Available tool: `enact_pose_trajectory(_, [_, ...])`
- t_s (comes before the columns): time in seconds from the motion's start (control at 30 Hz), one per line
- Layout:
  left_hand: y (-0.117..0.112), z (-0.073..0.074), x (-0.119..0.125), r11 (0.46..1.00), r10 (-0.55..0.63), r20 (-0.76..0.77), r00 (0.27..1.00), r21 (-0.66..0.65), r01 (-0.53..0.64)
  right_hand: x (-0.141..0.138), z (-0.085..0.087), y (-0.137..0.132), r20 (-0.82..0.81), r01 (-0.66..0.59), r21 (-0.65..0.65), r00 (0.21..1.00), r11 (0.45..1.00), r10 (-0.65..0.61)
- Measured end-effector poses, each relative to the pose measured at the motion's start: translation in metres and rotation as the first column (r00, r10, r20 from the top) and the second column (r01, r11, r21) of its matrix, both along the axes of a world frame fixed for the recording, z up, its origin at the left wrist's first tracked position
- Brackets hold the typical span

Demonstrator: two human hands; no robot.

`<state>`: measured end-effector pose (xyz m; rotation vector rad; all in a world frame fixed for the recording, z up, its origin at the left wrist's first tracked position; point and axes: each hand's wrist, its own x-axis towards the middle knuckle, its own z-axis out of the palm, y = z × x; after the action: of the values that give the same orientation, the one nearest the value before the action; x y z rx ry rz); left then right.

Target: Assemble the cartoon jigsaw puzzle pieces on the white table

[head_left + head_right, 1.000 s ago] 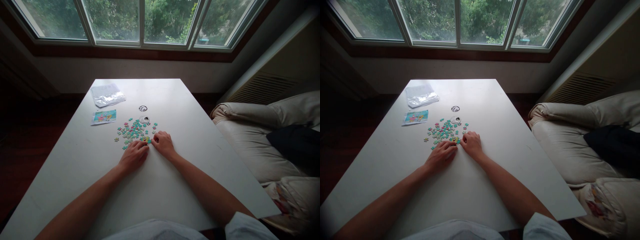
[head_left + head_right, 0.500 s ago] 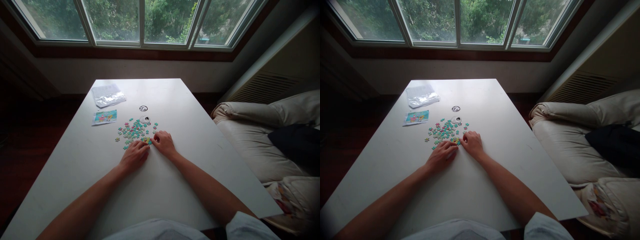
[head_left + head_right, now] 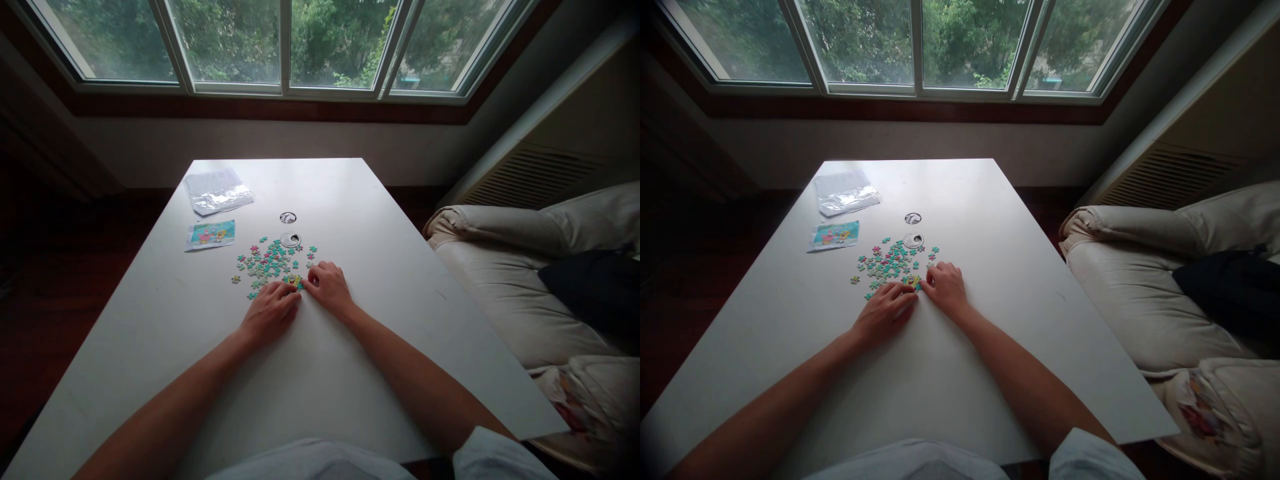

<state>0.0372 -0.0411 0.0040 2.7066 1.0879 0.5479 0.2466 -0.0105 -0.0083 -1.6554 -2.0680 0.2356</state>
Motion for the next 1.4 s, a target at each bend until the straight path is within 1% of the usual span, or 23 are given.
enact_pose_trajectory(0.6, [-0.0019,0.0022,0.001,1.0,0.006,-0.022,1.0,0.003,-0.006,0.0003,0.003,-0.0002,-0.001,-0.011,-0.013,1.0,1.0,0.011])
enact_pose_trajectory(1.13, [-0.0006,-0.0011,0.0005,1.0,0.004,-0.019,1.0,0.0,-0.004,0.0003,0.0055,-0.001,0.0,-0.045,-0.02,0.999,0.999,0.045])
enact_pose_trajectory(1.4, [-0.0007,0.0002,0.0009,1.0,0.004,-0.013,1.0,0.0,-0.004,0.0006,0.0033,-0.0004,-0.01,-0.04,-0.019,0.999,0.999,0.04])
